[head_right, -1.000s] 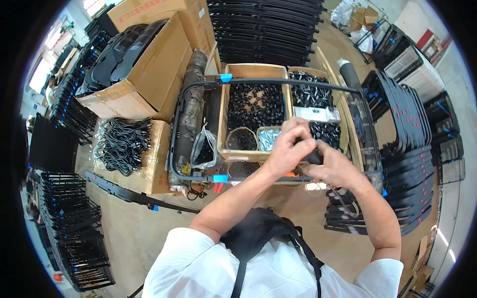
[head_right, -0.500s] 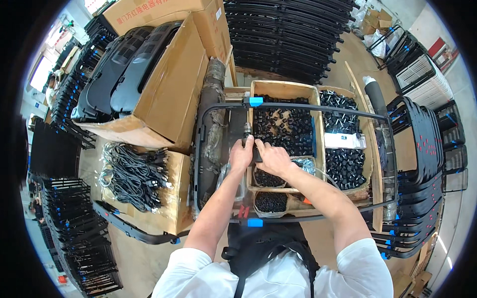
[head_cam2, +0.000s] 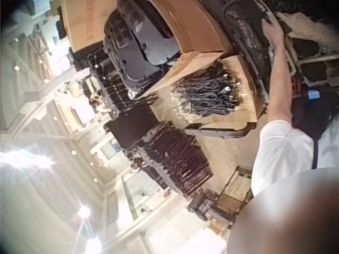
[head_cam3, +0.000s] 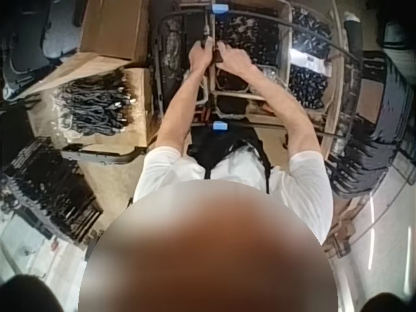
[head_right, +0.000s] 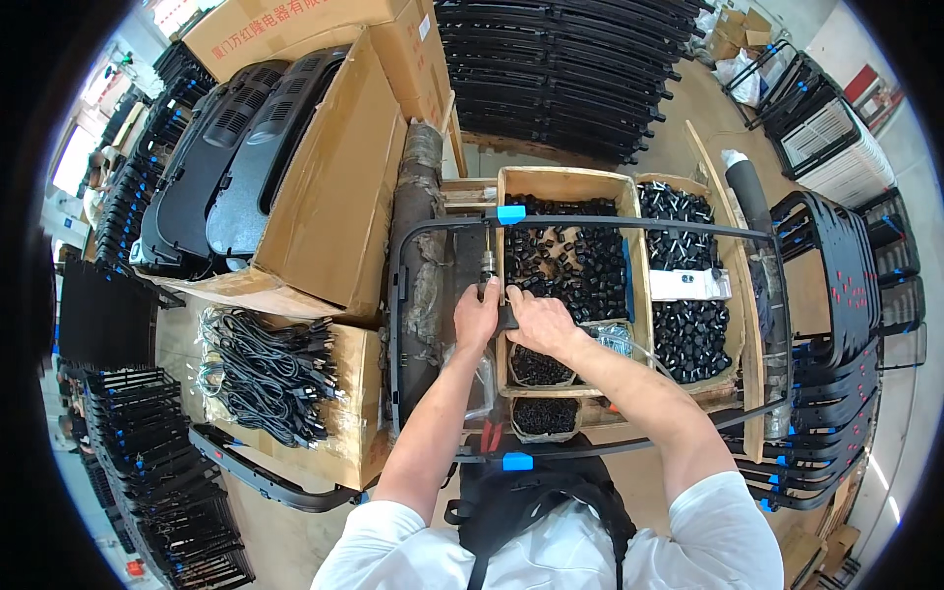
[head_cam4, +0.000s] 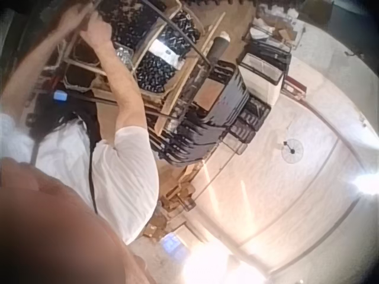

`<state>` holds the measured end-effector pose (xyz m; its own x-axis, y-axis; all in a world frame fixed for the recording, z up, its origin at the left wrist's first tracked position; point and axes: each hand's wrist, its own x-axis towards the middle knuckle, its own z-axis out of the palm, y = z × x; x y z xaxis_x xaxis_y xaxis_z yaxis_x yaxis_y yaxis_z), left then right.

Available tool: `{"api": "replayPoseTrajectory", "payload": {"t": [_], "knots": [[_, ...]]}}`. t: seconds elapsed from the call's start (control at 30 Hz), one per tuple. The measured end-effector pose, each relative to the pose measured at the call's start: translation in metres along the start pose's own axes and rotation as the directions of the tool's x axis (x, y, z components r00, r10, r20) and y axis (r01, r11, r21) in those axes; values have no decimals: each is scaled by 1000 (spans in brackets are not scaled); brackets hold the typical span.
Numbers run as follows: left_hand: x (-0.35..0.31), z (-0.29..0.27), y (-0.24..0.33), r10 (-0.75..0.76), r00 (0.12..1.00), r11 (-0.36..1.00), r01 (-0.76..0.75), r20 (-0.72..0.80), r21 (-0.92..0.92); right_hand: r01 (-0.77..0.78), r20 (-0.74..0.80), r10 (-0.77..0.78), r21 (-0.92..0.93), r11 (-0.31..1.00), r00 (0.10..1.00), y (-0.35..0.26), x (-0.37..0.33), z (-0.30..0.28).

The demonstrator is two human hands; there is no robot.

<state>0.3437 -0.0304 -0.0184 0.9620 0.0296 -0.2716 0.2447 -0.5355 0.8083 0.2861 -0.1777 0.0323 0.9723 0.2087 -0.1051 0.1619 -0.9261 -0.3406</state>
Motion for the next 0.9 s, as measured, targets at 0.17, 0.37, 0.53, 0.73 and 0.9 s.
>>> {"api": "replayPoseTrajectory", "payload": {"t": [0.17, 0.37, 0.53, 0.73, 0.9], "knots": [[-2, -1, 3, -1, 999, 999, 2, 32, -39, 8, -57, -6, 45, 999, 998, 5, 1, 7], [4, -3, 12, -64, 995, 997, 61, 78, 41, -3, -32, 6, 108, 994, 999, 11, 3, 7], [8, -2, 14, -115, 987, 992, 109, 111, 59, -21, -10, 22, 141, 990, 1000, 10, 6, 1], [13, -2, 18, -107, 983, 991, 94, 149, 92, -36, 31, 30, 196, 980, 999, 15, 11, 0], [17, -2, 22, -124, 981, 987, 107, 150, 117, -59, 69, 47, 187, 981, 997, 17, 14, -2]]}}
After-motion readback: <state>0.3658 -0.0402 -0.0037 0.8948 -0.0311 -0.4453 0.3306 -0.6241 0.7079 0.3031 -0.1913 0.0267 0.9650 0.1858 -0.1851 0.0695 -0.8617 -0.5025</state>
